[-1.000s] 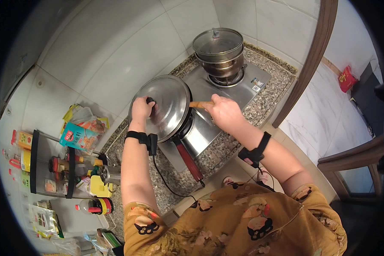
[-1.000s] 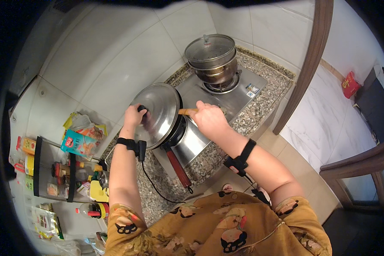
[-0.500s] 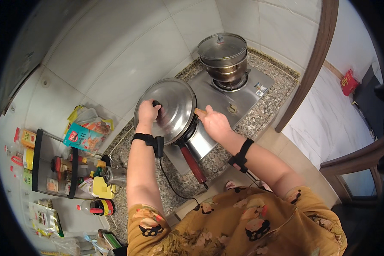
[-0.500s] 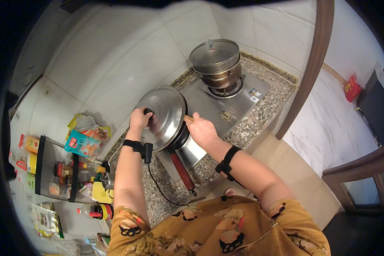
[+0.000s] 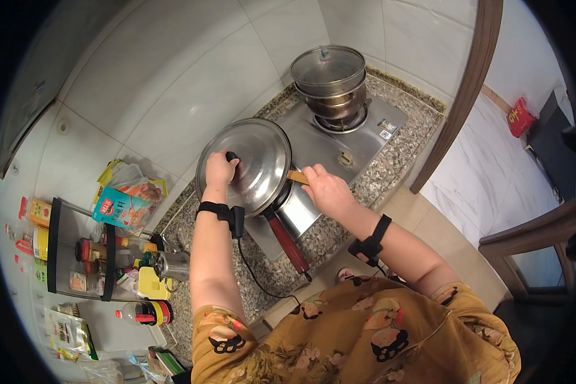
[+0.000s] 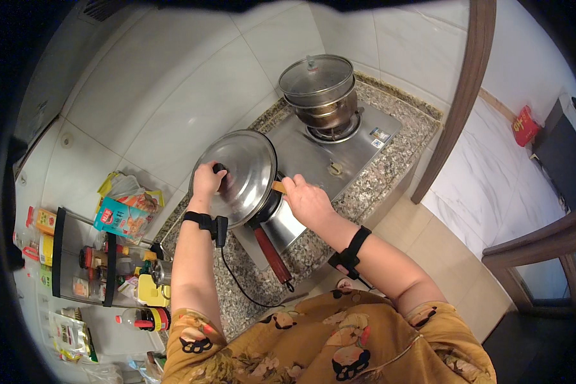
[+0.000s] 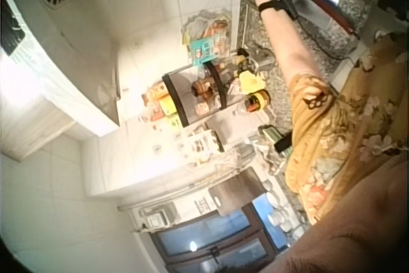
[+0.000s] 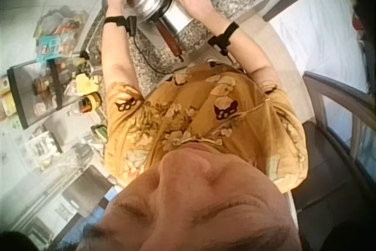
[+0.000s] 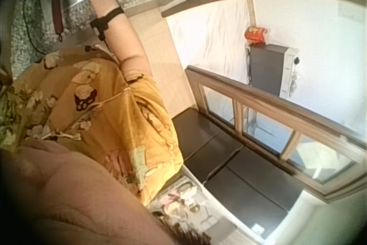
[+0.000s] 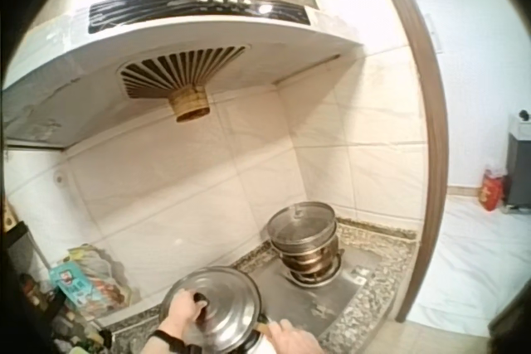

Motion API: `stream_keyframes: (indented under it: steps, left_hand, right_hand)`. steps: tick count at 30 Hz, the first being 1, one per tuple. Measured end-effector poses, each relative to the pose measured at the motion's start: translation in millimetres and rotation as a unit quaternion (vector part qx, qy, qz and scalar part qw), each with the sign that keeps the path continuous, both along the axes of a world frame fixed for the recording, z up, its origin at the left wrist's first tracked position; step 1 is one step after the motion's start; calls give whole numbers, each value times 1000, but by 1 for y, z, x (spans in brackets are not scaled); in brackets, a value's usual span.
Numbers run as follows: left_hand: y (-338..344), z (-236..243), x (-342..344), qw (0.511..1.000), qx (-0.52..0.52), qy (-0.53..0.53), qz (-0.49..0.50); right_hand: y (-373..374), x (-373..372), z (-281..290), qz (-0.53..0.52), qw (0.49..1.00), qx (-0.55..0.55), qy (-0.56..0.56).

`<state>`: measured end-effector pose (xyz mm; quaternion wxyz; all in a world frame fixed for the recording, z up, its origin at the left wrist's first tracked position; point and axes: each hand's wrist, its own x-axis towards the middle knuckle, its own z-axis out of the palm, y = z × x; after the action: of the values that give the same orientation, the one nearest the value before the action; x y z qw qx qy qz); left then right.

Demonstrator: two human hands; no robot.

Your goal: The person stirs popcorn kernels in a frying pan on a gas stove, then covers the pan with a lid and shakes it periodically. The kernels pop into popcorn, filling the pan. The person removes the lid and sets it aside.

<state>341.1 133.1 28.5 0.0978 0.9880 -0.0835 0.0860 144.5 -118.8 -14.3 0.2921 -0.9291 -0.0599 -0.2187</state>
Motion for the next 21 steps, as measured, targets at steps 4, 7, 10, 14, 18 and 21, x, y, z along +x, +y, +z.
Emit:
stream_keyframes:
  steps: [4, 7, 10, 14, 18, 21]
  left_hand:
    - [8, 0, 1, 1000, -16, 15, 8]
    - [14, 1, 1, 1000, -23, 10, 17]
    - [2, 3, 3, 1000, -21, 15, -2]
    - [0, 12, -6, 999, -22, -4, -23]
    - [11, 5, -1, 997, -31, -27, -59]
    - [14, 1, 3, 998, -25, -10, -63]
  right_hand:
    - [-8, -28, 20, -25, 987, 94, -128]
    - [-4, -57, 3, 87, 908, 268, 310]
    - [30, -67, -59, 205, 741, 425, 479]
    - [73, -71, -54, 250, 536, 585, 555]
    - [78, -68, -39, 142, 540, 660, 502]
    - [71, -64, -39, 157, 621, 595, 486]
